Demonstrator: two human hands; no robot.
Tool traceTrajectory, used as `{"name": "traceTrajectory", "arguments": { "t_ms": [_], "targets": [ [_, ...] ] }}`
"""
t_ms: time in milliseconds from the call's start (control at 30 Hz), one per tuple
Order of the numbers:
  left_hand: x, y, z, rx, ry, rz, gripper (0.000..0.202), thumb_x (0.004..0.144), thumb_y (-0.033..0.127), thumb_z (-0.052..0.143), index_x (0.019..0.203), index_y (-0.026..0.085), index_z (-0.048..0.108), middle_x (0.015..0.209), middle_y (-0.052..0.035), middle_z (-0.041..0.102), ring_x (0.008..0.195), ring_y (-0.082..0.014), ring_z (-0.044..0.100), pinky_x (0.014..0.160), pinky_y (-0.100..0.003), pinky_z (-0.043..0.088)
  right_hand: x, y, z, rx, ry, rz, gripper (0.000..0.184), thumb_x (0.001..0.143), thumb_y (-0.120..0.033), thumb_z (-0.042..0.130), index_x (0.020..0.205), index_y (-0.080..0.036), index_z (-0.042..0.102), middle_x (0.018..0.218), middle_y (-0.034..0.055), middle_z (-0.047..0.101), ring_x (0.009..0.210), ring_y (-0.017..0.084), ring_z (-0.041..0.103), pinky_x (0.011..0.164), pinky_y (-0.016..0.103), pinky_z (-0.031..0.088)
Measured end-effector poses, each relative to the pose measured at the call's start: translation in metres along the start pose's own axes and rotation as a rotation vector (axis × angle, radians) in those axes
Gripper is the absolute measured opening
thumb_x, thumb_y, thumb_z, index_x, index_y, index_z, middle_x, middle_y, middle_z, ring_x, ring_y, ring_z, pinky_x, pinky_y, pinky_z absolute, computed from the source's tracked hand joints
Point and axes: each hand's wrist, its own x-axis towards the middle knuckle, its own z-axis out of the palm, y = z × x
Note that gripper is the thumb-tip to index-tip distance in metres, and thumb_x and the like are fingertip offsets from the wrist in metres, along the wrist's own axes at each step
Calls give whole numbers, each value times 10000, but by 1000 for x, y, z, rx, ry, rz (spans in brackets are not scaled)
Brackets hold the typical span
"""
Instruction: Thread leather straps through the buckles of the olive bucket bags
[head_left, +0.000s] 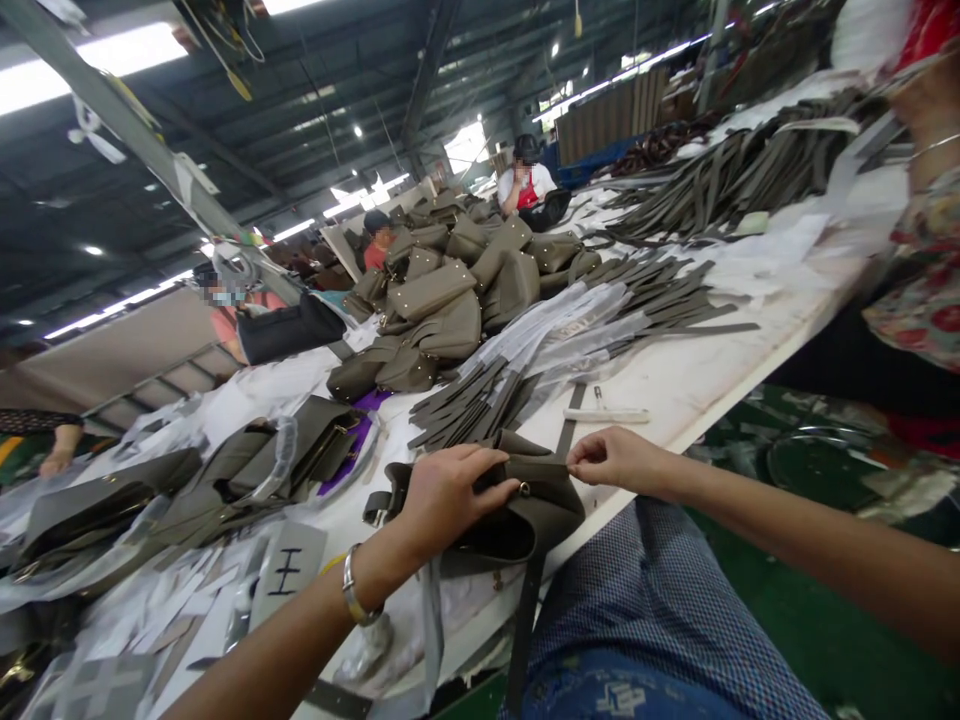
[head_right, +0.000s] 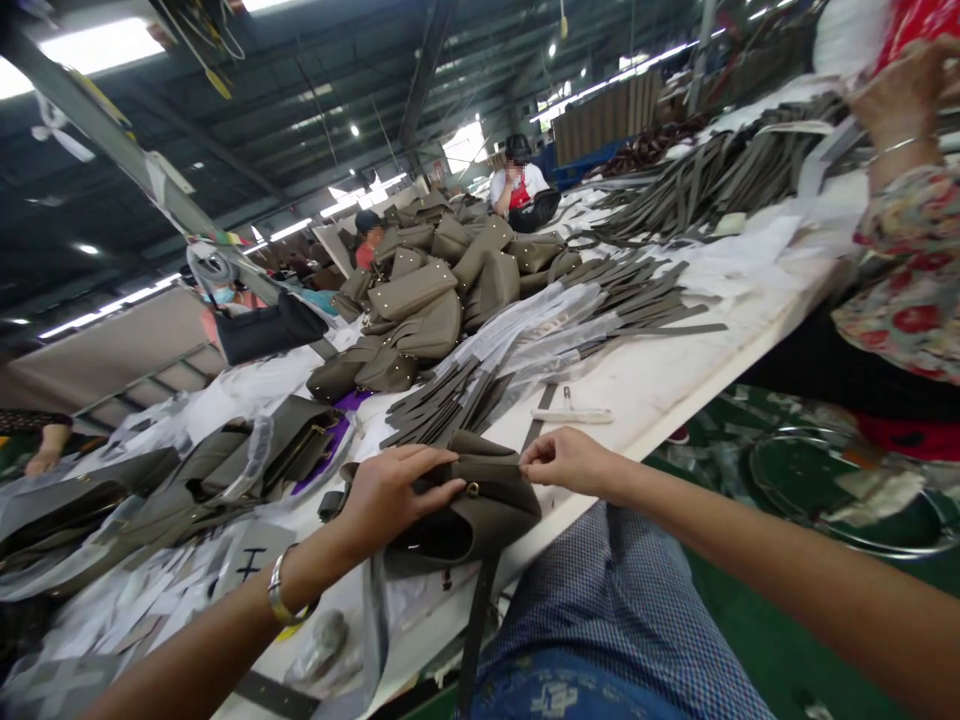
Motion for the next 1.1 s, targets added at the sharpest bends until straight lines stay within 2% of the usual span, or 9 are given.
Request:
{"name": "traceTrajectory", "arguments": {
  "t_ms": [267, 400, 467, 533, 600, 667, 833, 967, 1100],
  "targets": [
    [0, 0, -1, -54, -26, -26, 278, 859, 443, 660, 1049, 244, 701, 1027, -12, 742, 888, -179, 696, 779, -261, 509, -8, 42, -21, -237, 140, 52, 168, 697, -258, 616, 738, -151, 739, 623, 35, 684, 562, 154, 577, 542, 258, 394],
    [1, 0, -2, -73, -40, -45, 279, 855, 434, 666, 1048, 235, 701, 1037, -19, 736, 899, -186, 691, 822, -279, 513, -12, 47, -20, -333, 201, 23, 139, 718, -226, 617, 765, -153, 727, 686, 61, 699, 656, 207, 635, 615, 295, 451],
    [1, 0, -2, -97, -57, -65, 275, 855, 425, 667, 1054, 238, 694, 1046, -16, 731, 916, -191, 686, 841, -292, 511, -16, 36, -12, -389, 288, -71, 195, 776, -236, 606, 920, -168, 719, 923, 96, 719, 891, 255, 653, 794, 347, 481],
    [2, 1, -2, -130, -74, -85, 265, 855, 411, 667, 1060, 244, 683, 1063, -16, 724, 946, -200, 676, 862, -305, 505, -19, 18, 1, -453, 390, -268, 289, 859, -282, 581, 1122, -198, 666, 1197, 108, 652, 1144, 279, 567, 992, 407, 413],
    [4, 2, -3, -164, -84, -109, 254, 859, 392, 661, 1068, 248, 668, 1091, -23, 711, 984, -210, 661, 895, -320, 491, -20, -3, 18, -487, 415, -483, 327, 913, -330, 563, 1217, -224, 615, 1277, 93, 613, 1217, 265, 518, 1062, 424, 362],
    [6, 4, -5, -205, -84, -166, 278, 848, 388, 668, 1082, 240, 639, 1097, -33, 701, 1003, -218, 650, 907, -331, 484, -17, -20, 33, -445, 362, -562, 269, 925, -329, 568, 1166, -226, 630, 1178, 78, 658, 1119, 239, 574, 999, 393, 415],
    [14, 7, -12, -374, -172, -369, 396, 807, 465, 681, 1075, 183, 607, 975, -50, 712, 892, -223, 673, 819, -325, 513, -5, -28, 54, -97, 299, -417, 71, 826, -259, 680, 859, -198, 665, 857, 17, 688, 816, 178, 625, 737, 289, 462],
    [18, 9, -16, -465, -274, -428, 373, 805, 474, 661, 988, 149, 670, 943, -63, 710, 823, -218, 673, 753, -311, 522, -2, -22, 62, 224, 194, -279, 127, 782, -299, 705, 807, -175, 694, 746, 9, 695, 708, 155, 618, 657, 258, 453],
    [20, 15, -18, -539, -309, -489, 351, 802, 433, 657, 992, 140, 685, 910, -44, 714, 774, -194, 664, 717, -282, 516, -5, -27, 68, 363, 231, -193, 171, 739, -322, 729, 771, -155, 710, 721, 26, 699, 674, 150, 613, 616, 246, 445]
  ]
}}
